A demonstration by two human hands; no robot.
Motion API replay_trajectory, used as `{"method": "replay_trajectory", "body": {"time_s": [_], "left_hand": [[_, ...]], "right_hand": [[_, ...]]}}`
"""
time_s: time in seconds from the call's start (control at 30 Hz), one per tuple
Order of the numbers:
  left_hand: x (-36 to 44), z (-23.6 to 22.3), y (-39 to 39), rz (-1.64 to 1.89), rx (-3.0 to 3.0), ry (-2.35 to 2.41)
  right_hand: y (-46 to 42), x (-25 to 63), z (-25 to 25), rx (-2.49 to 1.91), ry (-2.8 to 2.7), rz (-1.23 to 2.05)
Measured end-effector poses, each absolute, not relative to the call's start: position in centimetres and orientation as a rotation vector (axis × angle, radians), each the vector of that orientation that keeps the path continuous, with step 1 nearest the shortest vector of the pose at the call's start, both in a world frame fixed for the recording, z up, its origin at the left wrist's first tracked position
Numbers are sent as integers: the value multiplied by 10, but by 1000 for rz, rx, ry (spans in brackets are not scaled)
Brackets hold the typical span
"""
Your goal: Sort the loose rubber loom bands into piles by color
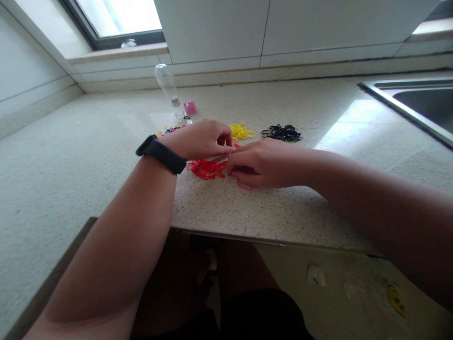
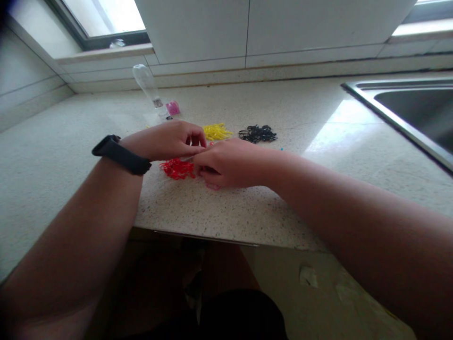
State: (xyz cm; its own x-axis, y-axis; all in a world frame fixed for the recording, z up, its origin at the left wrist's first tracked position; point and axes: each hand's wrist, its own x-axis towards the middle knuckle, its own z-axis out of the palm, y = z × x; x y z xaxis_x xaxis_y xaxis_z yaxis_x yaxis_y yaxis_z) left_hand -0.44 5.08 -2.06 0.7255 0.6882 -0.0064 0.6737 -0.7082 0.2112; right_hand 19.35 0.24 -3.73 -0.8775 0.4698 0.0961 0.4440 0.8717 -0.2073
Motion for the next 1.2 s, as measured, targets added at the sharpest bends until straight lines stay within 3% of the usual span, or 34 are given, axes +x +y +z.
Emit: {"method": "replay_trajectory", "body": {"time_s": [1.2], "left_hand": [[-5,-25,51,487,2677,1050]], "right_hand": [[4,195,-41,-686,-2891,231]]}}
